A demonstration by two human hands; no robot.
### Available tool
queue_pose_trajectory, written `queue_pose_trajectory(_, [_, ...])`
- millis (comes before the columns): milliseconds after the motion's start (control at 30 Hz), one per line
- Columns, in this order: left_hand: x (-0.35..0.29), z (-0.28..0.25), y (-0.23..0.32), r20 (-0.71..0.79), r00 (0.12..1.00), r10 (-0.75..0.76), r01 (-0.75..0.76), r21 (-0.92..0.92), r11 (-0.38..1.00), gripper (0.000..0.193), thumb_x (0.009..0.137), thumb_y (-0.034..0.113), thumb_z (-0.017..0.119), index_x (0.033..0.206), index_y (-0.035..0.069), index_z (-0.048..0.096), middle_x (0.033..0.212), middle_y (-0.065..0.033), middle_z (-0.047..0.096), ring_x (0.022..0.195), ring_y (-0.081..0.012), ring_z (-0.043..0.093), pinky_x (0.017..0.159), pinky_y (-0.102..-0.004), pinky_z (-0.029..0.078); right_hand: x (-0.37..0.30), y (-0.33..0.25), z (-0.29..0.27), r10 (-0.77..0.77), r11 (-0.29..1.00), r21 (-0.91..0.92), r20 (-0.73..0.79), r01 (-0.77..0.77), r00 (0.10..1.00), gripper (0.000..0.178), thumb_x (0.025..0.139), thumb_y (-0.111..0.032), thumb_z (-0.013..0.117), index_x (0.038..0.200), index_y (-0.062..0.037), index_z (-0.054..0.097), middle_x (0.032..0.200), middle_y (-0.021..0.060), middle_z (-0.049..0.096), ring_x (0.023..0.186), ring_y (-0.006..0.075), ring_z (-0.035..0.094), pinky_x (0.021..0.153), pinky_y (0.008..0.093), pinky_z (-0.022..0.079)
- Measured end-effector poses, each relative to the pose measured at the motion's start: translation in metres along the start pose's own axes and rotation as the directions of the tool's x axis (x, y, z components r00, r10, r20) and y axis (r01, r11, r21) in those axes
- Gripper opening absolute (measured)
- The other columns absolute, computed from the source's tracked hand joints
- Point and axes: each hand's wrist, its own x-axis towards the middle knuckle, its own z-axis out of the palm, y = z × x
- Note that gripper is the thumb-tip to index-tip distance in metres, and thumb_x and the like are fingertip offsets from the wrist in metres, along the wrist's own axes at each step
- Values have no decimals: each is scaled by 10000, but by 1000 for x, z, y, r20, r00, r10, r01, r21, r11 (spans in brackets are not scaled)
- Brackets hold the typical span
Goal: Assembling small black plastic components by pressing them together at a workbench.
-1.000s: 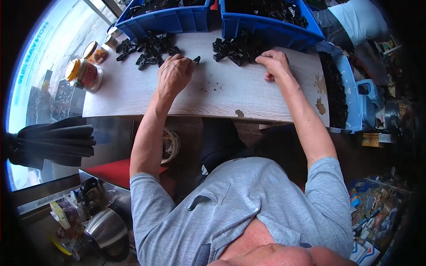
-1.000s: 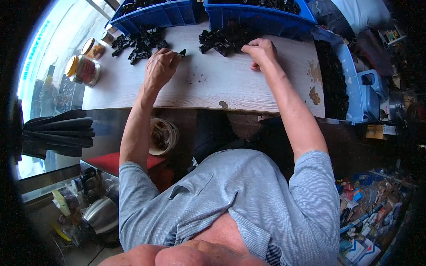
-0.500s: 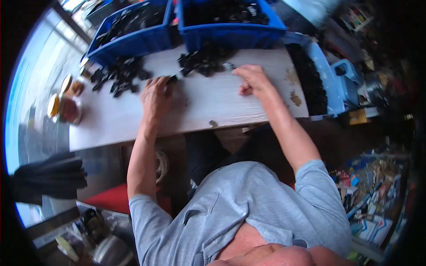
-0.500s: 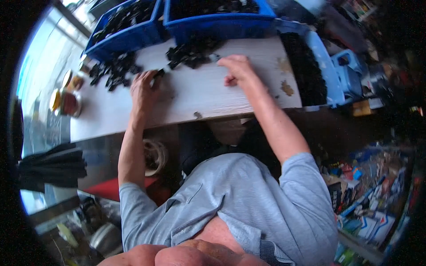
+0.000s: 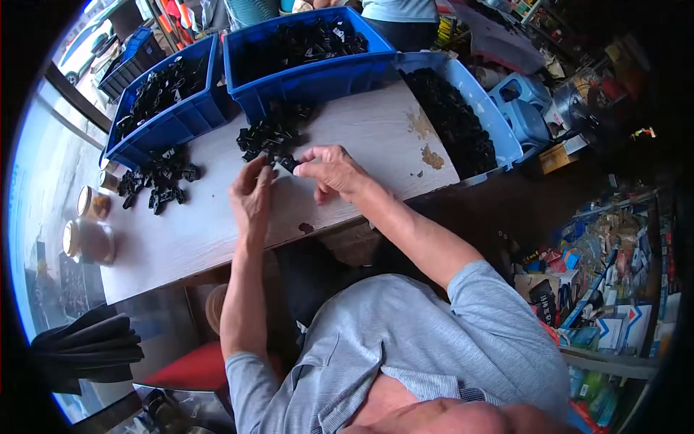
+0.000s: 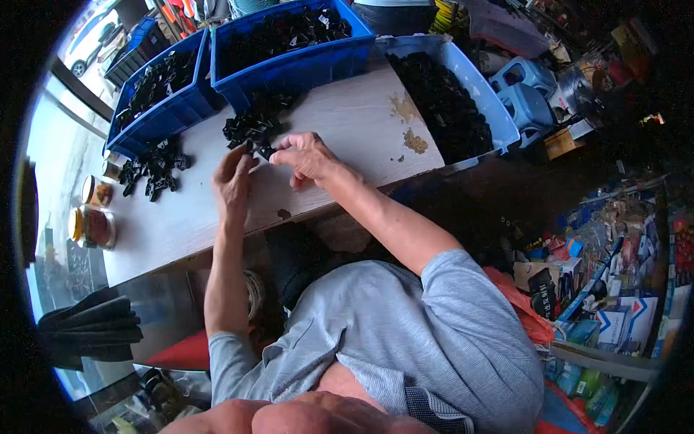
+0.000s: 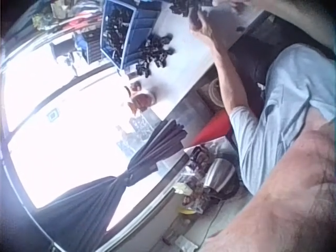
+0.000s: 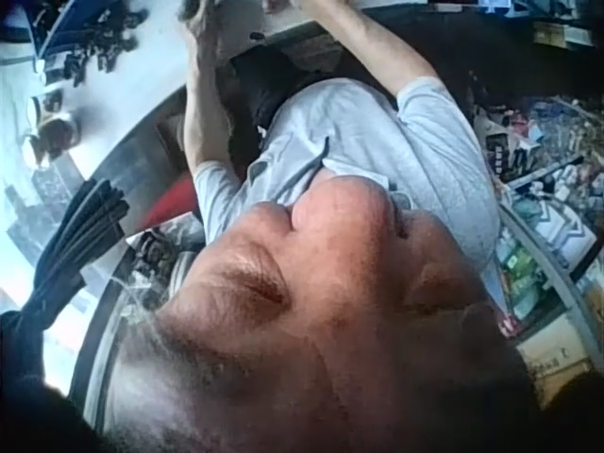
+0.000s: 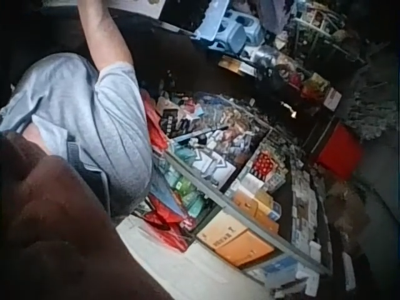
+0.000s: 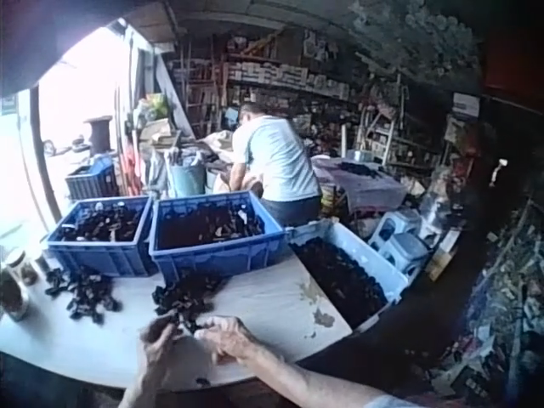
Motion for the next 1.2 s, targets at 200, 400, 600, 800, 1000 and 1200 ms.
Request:
queue_pose_trajectory(200, [2,26,-14,74,990,121,-118,-41,992,302,947,93,661,1224,-26,651,1038,-97,708,925,-147,653,816,-266,527,2,-1,8,-19,983,-181,-68,7,998,319,814,-184,751,1081,-23,682,710,59,620,471,126,525,432,342,546])
queue_pose_trajectory(400, [5,17,-12,197,956,219,-220,-15,975,285,931,-38,628,1213,-17,659,1062,-75,695,939,-131,655,837,-254,541,7,-5,4,-4,952,-307,-36,-7,999,197,826,-127,742,989,-51,663,637,14,566,443,90,482,443,296,502])
queue_pose_trajectory(600, [5,4,5,467,825,318,-537,475,697,346,878,-60,635,1189,74,707,1099,-130,680,933,-255,703,813,-308,565,7,-9,10,46,915,-400,-40,-58,998,203,807,-45,683,1007,-51,652,706,42,611,420,120,539,375,292,435])
queue_pose_trajectory(800, [-5,-4,1,568,699,435,-714,515,474,629,750,-22,686,1351,152,626,1162,-117,683,1028,-309,668,860,-390,562,9,-8,10,71,888,-454,-16,-71,997,248,786,20,639,1028,-30,650,681,67,608,443,147,545,383,320,436])
queue_pose_trajectory(1000, [6,-11,-9,566,700,435,-710,486,510,539,814,15,674,1340,120,623,1219,-140,664,1074,-326,654,919,-381,557,8,-9,13,13,871,-491,-10,-17,1000,255,783,19,627,1032,-22,662,653,60,603,449,135,557,390,302,434])
queue_pose_trajectory(1200, [-7,-7,-3,616,677,403,-736,562,378,574,828,22,657,1387,129,583,1269,-134,636,1139,-321,626,982,-403,519,5,-6,14,-29,879,-477,-14,19,1000,236,779,12,659,1014,-8,665,637,43,599,450,116,544,394,290,429])
